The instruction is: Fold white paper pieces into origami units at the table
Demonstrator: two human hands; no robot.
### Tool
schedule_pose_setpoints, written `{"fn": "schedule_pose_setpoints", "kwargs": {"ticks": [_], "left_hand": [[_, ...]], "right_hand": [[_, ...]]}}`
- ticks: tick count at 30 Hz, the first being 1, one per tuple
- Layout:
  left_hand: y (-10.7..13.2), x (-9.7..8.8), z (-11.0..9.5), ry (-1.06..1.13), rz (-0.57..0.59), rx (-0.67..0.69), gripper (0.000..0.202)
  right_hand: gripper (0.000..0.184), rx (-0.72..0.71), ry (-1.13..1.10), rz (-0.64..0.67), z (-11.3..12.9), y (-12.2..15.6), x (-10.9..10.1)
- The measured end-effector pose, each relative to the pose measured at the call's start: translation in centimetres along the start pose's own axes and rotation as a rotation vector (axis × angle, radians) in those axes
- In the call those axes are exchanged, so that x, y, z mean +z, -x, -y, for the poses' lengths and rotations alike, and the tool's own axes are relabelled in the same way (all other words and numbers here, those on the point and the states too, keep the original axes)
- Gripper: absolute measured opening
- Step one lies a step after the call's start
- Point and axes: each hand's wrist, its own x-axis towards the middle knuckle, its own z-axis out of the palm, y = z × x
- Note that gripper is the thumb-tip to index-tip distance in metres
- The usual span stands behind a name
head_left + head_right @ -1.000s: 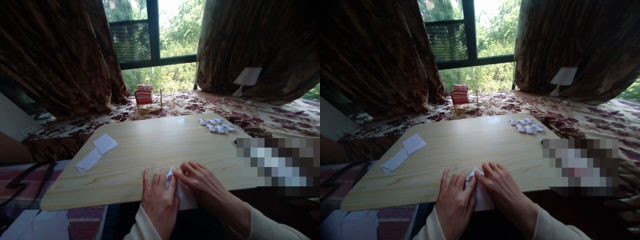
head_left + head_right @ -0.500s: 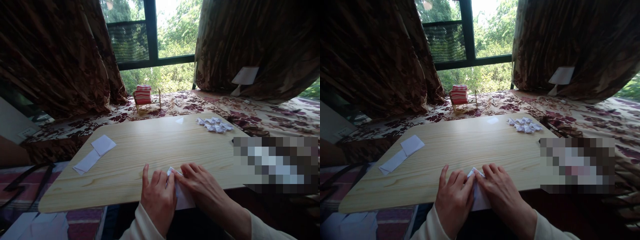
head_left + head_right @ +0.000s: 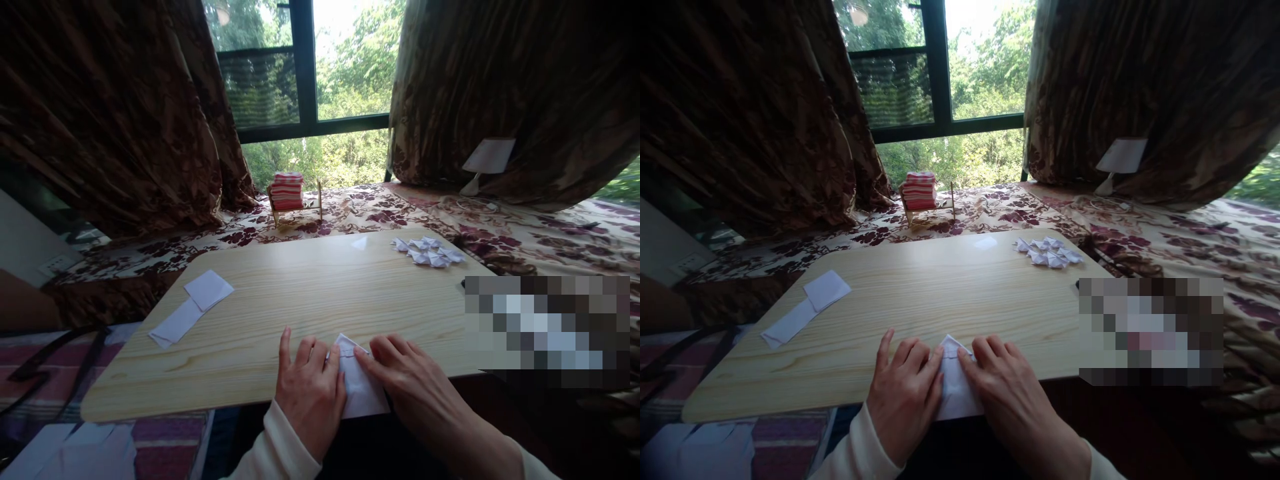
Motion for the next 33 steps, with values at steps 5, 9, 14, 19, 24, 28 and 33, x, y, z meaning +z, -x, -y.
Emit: {"fn": "schedule_pose_setpoints", "kwargs": {"ticks": [5, 9, 14, 19, 24, 28, 33], "left_hand": [[0.0, 0.2, 0.1, -0.002, -0.014, 0.014, 0.025], [0.0, 0.2, 0.3, -0.006, -0.001, 0.026, 0.027], [-0.1, 0.0, 0.2, -0.015, 0.018, 0.042, 0.028], [0.1, 0.0, -0.2, -0.037, 0.002, 0.034, 0.026], [-0.2, -0.7, 0.4, 0.03, 0.052, 0.014, 0.025], [-2.0, -0.6, 2.6, 0.106, 0.082, 0.155, 0.028], [-2.5, 0.4, 4.8, 0.195, 0.144, 0.358, 0.038]], "right_hand": [[0.024, -0.018, 0.039, 0.018, 0.2, -1.1, -0.7], [0.022, -0.046, 0.102, 0.001, 0.8, -2.5, -0.5], [0.008, -0.094, 0.17, -0.045, 1.6, -3.9, 0.2], [0.018, -0.11, 0.234, -0.082, 0.8, -2.1, 0.1], [0.028, -0.119, 0.269, -0.109, 0.2, 0.0, -0.1], [0.022, -0.124, 0.271, -0.119, 0.0, -0.5, -0.1], [0.034, -0.114, 0.081, -0.089, -2.4, -1.2, -1.2]]}}
